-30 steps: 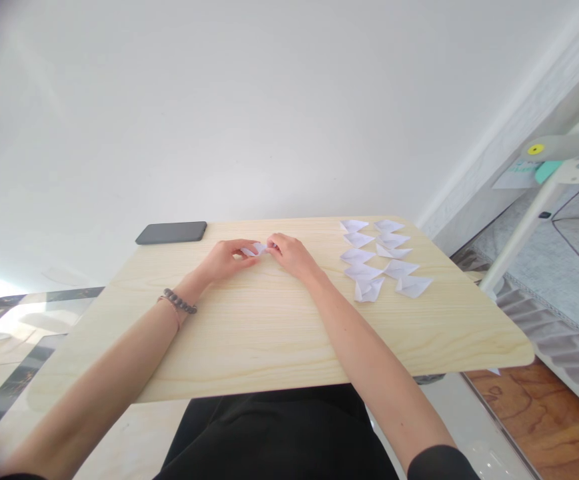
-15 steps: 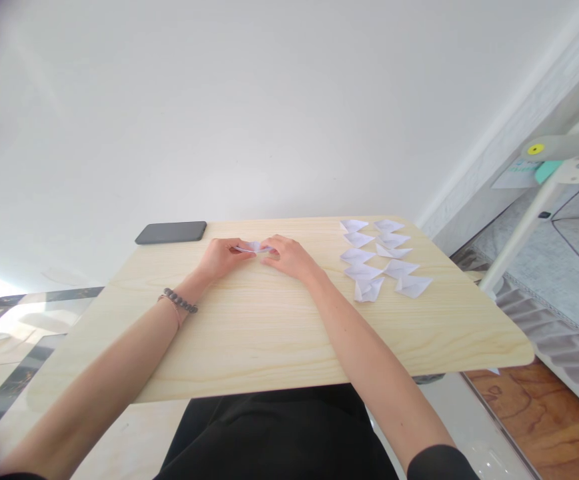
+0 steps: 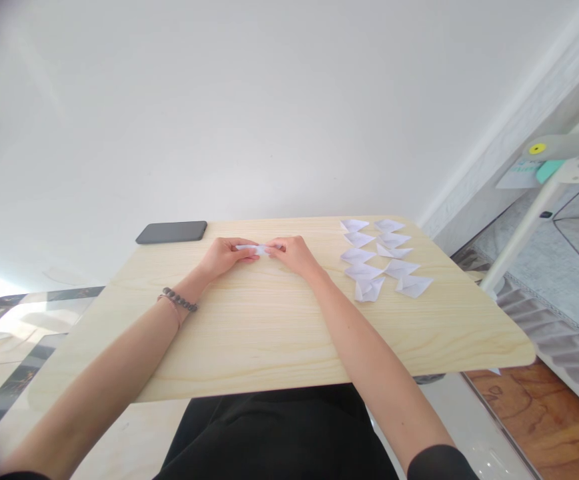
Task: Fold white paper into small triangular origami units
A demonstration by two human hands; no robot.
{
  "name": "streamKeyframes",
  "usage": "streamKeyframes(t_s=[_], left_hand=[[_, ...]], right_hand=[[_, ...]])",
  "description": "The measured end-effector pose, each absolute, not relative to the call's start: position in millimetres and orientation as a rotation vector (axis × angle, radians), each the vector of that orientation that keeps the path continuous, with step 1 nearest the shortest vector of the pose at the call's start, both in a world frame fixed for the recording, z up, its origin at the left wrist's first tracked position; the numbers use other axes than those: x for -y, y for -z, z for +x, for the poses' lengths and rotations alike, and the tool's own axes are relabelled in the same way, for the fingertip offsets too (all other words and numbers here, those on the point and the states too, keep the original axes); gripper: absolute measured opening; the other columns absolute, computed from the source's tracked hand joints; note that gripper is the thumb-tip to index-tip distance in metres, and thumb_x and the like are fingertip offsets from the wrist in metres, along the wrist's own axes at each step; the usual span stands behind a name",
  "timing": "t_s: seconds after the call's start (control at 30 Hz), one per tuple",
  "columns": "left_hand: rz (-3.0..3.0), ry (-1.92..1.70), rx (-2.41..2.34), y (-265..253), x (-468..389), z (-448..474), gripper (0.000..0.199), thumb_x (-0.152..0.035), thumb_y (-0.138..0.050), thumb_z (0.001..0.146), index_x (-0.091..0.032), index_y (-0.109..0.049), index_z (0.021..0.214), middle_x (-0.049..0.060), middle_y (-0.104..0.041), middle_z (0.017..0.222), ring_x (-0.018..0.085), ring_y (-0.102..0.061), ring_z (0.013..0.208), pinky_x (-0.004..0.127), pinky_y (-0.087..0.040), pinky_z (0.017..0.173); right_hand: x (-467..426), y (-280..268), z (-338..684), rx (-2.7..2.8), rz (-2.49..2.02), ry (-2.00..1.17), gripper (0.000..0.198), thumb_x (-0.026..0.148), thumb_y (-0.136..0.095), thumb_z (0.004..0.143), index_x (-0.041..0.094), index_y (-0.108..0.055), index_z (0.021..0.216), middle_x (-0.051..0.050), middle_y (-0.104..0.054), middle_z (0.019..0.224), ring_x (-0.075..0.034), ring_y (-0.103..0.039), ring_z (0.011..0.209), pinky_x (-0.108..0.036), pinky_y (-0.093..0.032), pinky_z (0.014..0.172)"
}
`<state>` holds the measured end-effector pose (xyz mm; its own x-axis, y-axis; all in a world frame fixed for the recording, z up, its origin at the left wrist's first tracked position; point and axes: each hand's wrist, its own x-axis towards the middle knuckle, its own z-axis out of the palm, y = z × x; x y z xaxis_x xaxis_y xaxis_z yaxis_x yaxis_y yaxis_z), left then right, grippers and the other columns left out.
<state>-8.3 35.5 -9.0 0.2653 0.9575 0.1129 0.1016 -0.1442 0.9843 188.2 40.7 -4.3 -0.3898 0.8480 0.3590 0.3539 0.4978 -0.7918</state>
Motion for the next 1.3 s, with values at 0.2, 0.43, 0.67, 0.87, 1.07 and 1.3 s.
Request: streamKeyframes(t_s=[0.2,0.43,0.67,0.87,1.07,1.3], left_hand=[[1.399,-1.049,-1.006,10,-39,-8,0.04,-0.035,-0.068,0.065,-0.011,-0.062,0.098,0.01,-0.067,0.081,0.022,-0.064,0.078,0.038,-0.05,0.079],[1.497,-1.057,-1.015,8,-38,-6,0.036,-0.037,-0.061,0.071,-0.015,-0.06,0.1,0.006,-0.065,0.073,0.02,-0.064,0.074,0.037,-0.05,0.076],[2.232,-1.107,-1.084,-4,-28,-11,0.017,-0.032,-0.057,0.073,-0.022,-0.066,0.083,0.005,-0.054,0.117,0.022,-0.049,0.109,0.035,-0.037,0.095],[2.494,-1.166,-1.033,-2,-31,-12,0.019,-0.029,-0.054,0.077,-0.02,-0.065,0.089,0.006,-0.063,0.1,0.017,-0.057,0.094,0.031,-0.043,0.085],[2.581,-1.232,-1.11,0,-34,-11,0.016,-0.029,-0.054,0.078,-0.02,-0.066,0.083,0.004,-0.067,0.084,0.016,-0.06,0.081,0.029,-0.043,0.08],[2.567,-1.142,-1.159,-3,-31,-10,0.018,-0.03,-0.052,0.077,-0.018,-0.065,0.083,0.005,-0.067,0.085,0.016,-0.059,0.08,0.028,-0.042,0.078]], right_hand=[[-44,8,183,1.776,-1.022,-0.946,0.027,0.032,-0.059,0.069,0.019,-0.058,0.092,0.0,-0.063,0.064,-0.013,-0.061,0.056,-0.023,-0.048,0.051],[-47,9,181,1.761,-1.082,-0.964,0.022,0.033,-0.06,0.067,0.017,-0.061,0.082,0.001,-0.06,0.058,-0.01,-0.056,0.05,-0.022,-0.048,0.05],[-45,8,184,1.699,-1.121,-1.055,0.022,0.033,-0.059,0.069,0.016,-0.061,0.081,0.001,-0.058,0.054,-0.01,-0.055,0.049,-0.022,-0.047,0.05],[-45,7,185,1.717,-1.12,-1.091,0.022,0.035,-0.055,0.073,0.016,-0.059,0.083,-0.002,-0.061,0.064,-0.011,-0.056,0.053,-0.024,-0.048,0.053],[-39,5,182,2.048,-0.919,-0.428,0.018,0.03,-0.05,0.078,0.02,-0.064,0.083,-0.003,-0.065,0.093,-0.016,-0.057,0.091,-0.03,-0.041,0.086],[-36,0,178,2.22,-0.925,-0.115,0.02,0.028,-0.046,0.082,0.019,-0.063,0.085,-0.005,-0.066,0.086,-0.017,-0.056,0.084,-0.028,-0.041,0.077]])
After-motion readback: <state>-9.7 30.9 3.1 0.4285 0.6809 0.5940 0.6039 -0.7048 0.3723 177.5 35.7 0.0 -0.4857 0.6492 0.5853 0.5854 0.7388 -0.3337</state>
